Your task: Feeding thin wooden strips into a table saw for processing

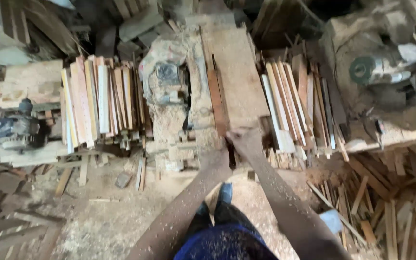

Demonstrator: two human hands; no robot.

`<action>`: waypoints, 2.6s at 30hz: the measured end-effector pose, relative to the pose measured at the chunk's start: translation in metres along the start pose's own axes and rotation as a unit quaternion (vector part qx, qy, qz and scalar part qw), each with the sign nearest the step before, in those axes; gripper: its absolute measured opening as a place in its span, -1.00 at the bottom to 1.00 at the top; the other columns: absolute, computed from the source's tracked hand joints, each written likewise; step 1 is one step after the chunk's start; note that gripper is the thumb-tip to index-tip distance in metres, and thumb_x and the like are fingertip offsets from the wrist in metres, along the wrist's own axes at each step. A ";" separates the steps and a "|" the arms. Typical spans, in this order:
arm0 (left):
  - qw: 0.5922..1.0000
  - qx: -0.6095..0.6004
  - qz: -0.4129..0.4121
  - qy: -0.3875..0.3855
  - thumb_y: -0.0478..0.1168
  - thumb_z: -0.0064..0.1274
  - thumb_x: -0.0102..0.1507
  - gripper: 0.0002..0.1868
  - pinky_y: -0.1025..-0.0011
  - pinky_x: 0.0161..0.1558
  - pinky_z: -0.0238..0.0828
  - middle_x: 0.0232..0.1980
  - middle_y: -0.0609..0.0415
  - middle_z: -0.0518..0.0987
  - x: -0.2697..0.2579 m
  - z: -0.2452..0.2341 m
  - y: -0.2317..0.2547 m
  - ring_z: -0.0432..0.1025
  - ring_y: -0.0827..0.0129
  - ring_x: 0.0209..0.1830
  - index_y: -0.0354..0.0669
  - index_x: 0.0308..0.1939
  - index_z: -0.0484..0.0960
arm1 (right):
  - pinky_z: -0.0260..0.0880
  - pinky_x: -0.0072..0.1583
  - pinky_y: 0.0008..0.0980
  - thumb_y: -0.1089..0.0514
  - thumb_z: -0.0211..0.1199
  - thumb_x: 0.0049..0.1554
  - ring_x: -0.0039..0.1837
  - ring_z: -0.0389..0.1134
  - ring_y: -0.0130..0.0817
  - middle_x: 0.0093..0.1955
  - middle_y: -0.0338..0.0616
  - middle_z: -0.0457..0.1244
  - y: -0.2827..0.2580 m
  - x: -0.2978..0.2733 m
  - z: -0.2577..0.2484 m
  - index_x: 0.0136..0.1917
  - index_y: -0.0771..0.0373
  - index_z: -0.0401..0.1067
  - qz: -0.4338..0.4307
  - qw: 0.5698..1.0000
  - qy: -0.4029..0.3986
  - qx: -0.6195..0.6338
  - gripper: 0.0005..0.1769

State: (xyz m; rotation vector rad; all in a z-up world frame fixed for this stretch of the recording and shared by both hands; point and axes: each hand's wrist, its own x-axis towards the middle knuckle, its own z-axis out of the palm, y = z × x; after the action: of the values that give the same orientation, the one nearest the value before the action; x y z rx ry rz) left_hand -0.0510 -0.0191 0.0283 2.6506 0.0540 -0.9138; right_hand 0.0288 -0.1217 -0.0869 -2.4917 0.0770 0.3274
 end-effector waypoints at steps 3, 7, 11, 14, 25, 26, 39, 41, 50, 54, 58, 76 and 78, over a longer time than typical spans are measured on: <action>1.000 -0.002 -0.020 0.006 -0.18 -0.04 0.19 -0.24 -0.03 0.23 0.42 0.19 -0.14 0.62 -0.013 -0.015 0.002 0.47 -0.01 0.28 -0.38 0.47 0.24 | 0.52 0.04 -0.09 -0.23 0.38 0.02 0.05 0.48 0.09 -0.09 -0.14 0.48 0.004 0.025 0.011 -0.02 -0.24 0.67 0.003 0.999 -0.007 0.044 -0.74; 0.998 -0.038 -0.014 0.053 -0.29 -0.10 0.14 -0.10 -0.06 0.16 0.47 0.14 -0.31 0.61 0.040 -0.004 -0.019 0.51 -0.12 0.21 -0.45 0.54 -0.08 | 0.54 0.02 -0.08 -0.27 0.34 -0.01 -0.01 0.50 0.00 -0.16 -0.21 0.46 -0.001 0.079 0.039 -0.06 -0.36 0.66 0.026 0.999 0.010 0.038 -0.76; 0.993 -0.025 -0.018 0.112 -0.27 -0.13 0.14 -0.12 -0.07 0.11 0.50 0.14 -0.32 0.60 0.089 -0.008 -0.034 0.53 -0.13 0.18 -0.45 0.53 -0.03 | 0.51 0.06 0.02 -0.21 0.33 0.02 0.04 0.48 0.10 -0.13 -0.15 0.46 -0.014 0.110 0.045 -0.08 -0.24 0.67 -0.049 0.998 0.045 0.018 -0.78; 0.990 -0.042 -0.049 0.127 -0.24 -0.13 0.18 -0.14 -0.14 0.06 0.48 0.20 -0.28 0.57 0.182 0.018 -0.058 0.47 -0.13 0.25 -0.39 0.55 0.00 | 0.52 0.04 -0.03 -0.20 0.36 0.00 -0.01 0.49 0.04 -0.17 -0.19 0.46 -0.024 0.122 0.049 -0.13 -0.25 0.67 -0.087 0.991 0.092 0.042 -0.81; 0.957 -0.275 0.004 0.089 -0.12 -0.03 0.25 -0.55 -0.11 0.05 0.51 0.03 -0.36 0.63 -0.004 0.031 -0.003 0.50 -0.21 0.14 -0.33 0.14 0.50 | 0.48 -0.17 -0.25 -0.40 0.24 0.12 -0.13 0.49 -0.16 -0.12 -0.03 0.44 0.039 -0.015 0.001 0.09 0.25 0.55 0.044 0.969 -0.129 0.206 -0.33; 0.947 -0.306 -0.003 0.096 -0.09 0.05 0.21 -0.58 -0.01 0.01 0.53 -0.02 -0.24 0.66 0.012 0.066 -0.016 0.55 -0.09 0.08 -0.26 0.07 0.54 | 0.53 -0.18 -0.31 -0.27 0.42 0.03 -0.15 0.51 -0.21 -0.10 -0.05 0.46 0.045 -0.033 -0.004 0.07 0.16 0.61 0.029 0.973 -0.118 0.194 -0.46; 0.743 -0.662 -0.019 0.096 -0.22 -0.02 0.31 -0.64 0.02 0.09 0.56 0.08 -0.30 0.57 0.000 0.033 0.073 0.51 -0.10 0.14 -0.27 0.16 0.52 | 0.58 -0.21 -0.41 -0.11 0.55 0.02 -0.18 0.53 -0.28 -0.14 -0.05 0.47 0.081 -0.029 -0.098 0.06 0.09 0.65 0.065 0.960 -0.006 0.272 -0.60; 0.744 -0.657 -0.022 0.115 -0.18 -0.02 0.32 -0.66 0.01 0.13 0.46 0.07 -0.21 0.58 0.063 0.064 0.069 0.48 0.00 0.13 -0.28 0.10 0.56 | 0.58 -0.21 -0.39 -0.04 0.54 0.04 -0.21 0.52 -0.22 -0.17 0.04 0.46 0.086 -0.017 -0.130 0.06 0.20 0.63 0.046 0.960 0.025 0.276 -0.61; 0.888 -0.433 0.033 0.151 0.21 0.07 0.23 -0.53 0.21 -0.06 0.57 -0.14 0.01 0.71 0.145 0.054 0.149 0.62 0.19 -0.07 -0.04 -0.04 0.67 | 0.52 -0.02 0.01 -0.07 0.45 0.03 -0.01 0.48 0.09 -0.20 0.00 0.44 0.223 0.144 -0.108 -0.06 0.02 0.67 0.023 0.972 0.199 0.121 -0.76; 0.916 -0.377 0.052 0.129 0.26 0.01 0.26 -0.36 0.17 0.16 0.51 0.12 -0.14 0.65 0.180 0.074 0.146 0.52 0.07 0.19 -0.14 0.20 0.56 | 0.54 0.09 0.03 -0.24 0.36 0.05 0.04 0.49 0.03 -0.16 -0.07 0.45 0.253 0.181 -0.059 -0.09 -0.03 0.66 0.119 0.969 0.192 0.100 -0.67; 0.948 -0.288 0.057 0.118 0.08 0.01 0.20 -0.59 -0.05 0.11 0.46 -0.06 -0.18 0.65 0.162 0.067 0.167 0.52 -0.11 0.10 -0.16 -0.10 0.60 | 0.53 0.11 0.08 -0.25 0.36 0.03 0.05 0.49 0.09 -0.14 -0.09 0.46 0.254 0.164 -0.065 -0.10 -0.05 0.66 0.083 0.979 0.158 0.099 -0.68; 0.857 -0.513 0.048 0.022 -0.45 -0.09 0.14 -0.80 0.28 -0.70 0.59 -0.56 -0.30 0.57 0.181 0.072 0.157 0.53 0.08 -0.70 -0.59 -0.23 0.54 | 0.50 -0.06 0.16 -0.21 0.32 0.13 -0.04 0.48 0.04 -0.21 -0.08 0.42 0.245 0.188 -0.141 -0.05 -0.08 0.63 0.074 0.969 0.209 0.106 -0.74; 0.834 -0.550 0.042 0.020 -0.43 -0.01 0.20 -0.79 0.45 -0.62 0.60 -0.50 -0.24 0.57 0.136 0.026 0.154 0.54 0.22 -0.66 -0.55 -0.12 0.51 | 0.40 -0.16 0.07 -0.23 0.40 0.18 -0.10 0.46 -0.05 -0.16 0.15 0.42 0.253 0.188 -0.125 0.02 0.12 0.63 -0.011 0.975 0.077 0.207 -0.60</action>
State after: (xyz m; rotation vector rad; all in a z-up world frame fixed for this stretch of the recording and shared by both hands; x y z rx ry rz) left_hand 0.0636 -0.1825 -0.0267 1.5619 0.3540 -0.5235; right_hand 0.2047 -0.3958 -0.1817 -2.0980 0.1623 0.0936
